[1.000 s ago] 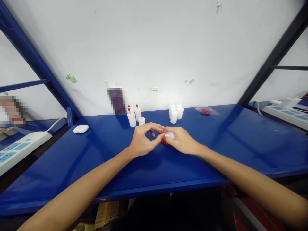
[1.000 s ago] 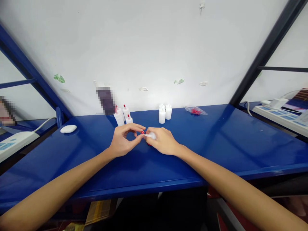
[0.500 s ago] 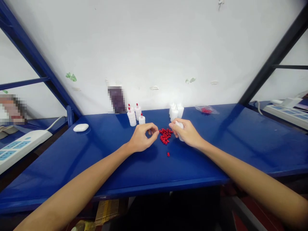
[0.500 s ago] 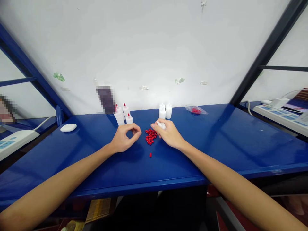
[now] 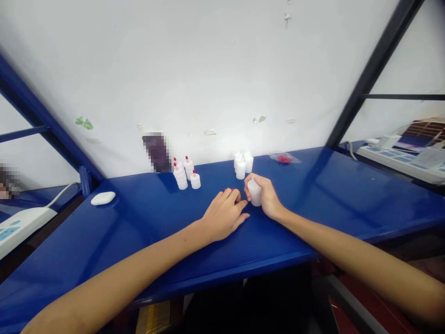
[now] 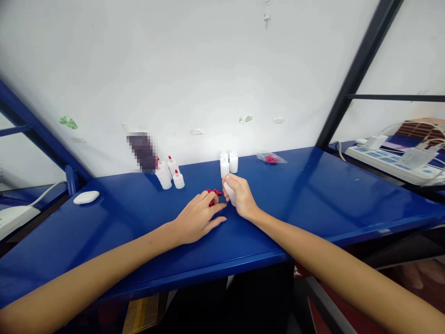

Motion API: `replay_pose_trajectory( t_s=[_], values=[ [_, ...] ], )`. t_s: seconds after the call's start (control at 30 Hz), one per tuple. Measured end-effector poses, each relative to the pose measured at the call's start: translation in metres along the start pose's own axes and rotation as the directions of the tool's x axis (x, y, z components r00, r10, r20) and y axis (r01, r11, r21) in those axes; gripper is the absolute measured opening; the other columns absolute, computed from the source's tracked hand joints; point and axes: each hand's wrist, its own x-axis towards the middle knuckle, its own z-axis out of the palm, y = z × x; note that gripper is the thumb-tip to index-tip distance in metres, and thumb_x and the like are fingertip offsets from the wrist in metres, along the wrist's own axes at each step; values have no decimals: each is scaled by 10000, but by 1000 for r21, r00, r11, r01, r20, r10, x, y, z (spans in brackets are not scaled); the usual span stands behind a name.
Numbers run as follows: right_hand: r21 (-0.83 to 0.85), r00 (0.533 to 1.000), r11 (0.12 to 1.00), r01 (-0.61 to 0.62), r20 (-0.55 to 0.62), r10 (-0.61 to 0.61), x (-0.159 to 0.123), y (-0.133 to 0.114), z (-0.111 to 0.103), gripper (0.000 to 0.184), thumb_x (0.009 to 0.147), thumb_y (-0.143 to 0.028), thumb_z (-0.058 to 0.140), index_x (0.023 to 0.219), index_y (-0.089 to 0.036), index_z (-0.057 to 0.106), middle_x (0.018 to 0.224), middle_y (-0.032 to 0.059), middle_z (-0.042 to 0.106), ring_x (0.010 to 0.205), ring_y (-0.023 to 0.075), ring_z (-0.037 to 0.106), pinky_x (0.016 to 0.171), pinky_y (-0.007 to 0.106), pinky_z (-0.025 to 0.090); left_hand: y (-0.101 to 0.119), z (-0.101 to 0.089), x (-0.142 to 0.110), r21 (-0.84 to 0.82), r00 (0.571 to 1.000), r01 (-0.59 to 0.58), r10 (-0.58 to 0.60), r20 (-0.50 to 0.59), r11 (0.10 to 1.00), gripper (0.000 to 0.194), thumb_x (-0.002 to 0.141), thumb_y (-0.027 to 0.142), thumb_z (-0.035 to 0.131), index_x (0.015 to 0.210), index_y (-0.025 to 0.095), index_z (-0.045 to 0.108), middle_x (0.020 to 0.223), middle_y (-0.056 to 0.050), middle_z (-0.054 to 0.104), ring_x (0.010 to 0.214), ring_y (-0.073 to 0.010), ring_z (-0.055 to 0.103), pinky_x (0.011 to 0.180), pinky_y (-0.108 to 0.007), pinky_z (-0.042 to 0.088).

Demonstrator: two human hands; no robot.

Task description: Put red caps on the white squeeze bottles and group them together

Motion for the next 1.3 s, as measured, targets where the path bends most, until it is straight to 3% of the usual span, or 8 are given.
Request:
replay_pose_trajectory(
  t_s=[0.23,0.4,0.47,0.57,0.67,0.8,1.07,1.3],
  values=[
    [-76,994,995,-60,92,67,-4,0,-4,412,960,-513,392,804,-179,576,630,-10,543,557,125,499,556,257,406,-7,10,17,151,997,72,-65,-52,986,265,964,377,494,1010,191,677,999,-84,558,927,-251,475,750,-390,365],
    [-135,992,984,-117,21,121,1,7,-5,481,971,-550,331,753,-184,556,545,-22,519,443,120,461,469,261,368,-19,7,5,107,993,87,-78,-84,990,338,928,472,529,1053,192,672,1051,-92,551,929,-245,460,750,-385,357],
    [-228,997,971,-67,10,72,9,13,-6,516,976,-553,319,675,-189,525,507,-22,501,424,119,450,466,264,356,-24,5,3,81,993,92,-86,-81,992,339,924,477,532,1054,204,685,1043,-90,548,923,-240,458,754,-384,358],
    [-383,992,916,117,89,-90,27,19,-9,542,992,-532,300,605,-193,471,507,-16,497,456,116,460,509,264,355,-30,5,5,82,994,79,-72,-79,994,348,924,480,527,1081,220,696,1026,-85,546,914,-236,453,755,-387,356],
    [-472,944,820,325,210,-253,49,20,-12,503,1004,-495,283,649,-193,474,540,-17,505,492,116,468,546,261,354,-33,5,9,122,997,37,-29,-72,992,342,948,456,491,1091,231,705,1028,-87,548,913,-238,447,746,-389,348],
    [-535,840,652,538,409,-357,69,21,-14,428,993,-475,303,756,-197,525,587,-12,525,526,127,480,555,258,340,-38,8,12,123,996,27,-17,-84,992,337,979,421,445,1115,264,711,1030,-92,549,923,-238,443,745,-382,342],
    [-587,743,457,668,553,-376,63,32,-24,467,963,-507,249,748,-216,545,608,24,566,544,157,485,550,280,318,-44,10,12,104,998,-12,19,-64,994,337,1001,387,400,1158,316,689,1024,-85,545,893,-228,427,734,-367,337],
    [-541,660,377,752,609,-440,75,36,-26,449,955,-474,278,762,-209,586,605,31,573,525,158,468,557,295,339,-43,13,12,30,997,-10,13,-71,1000,330,999,380,417,1093,306,724,968,-85,526,871,-216,421,713,-355,329]
  ],
)
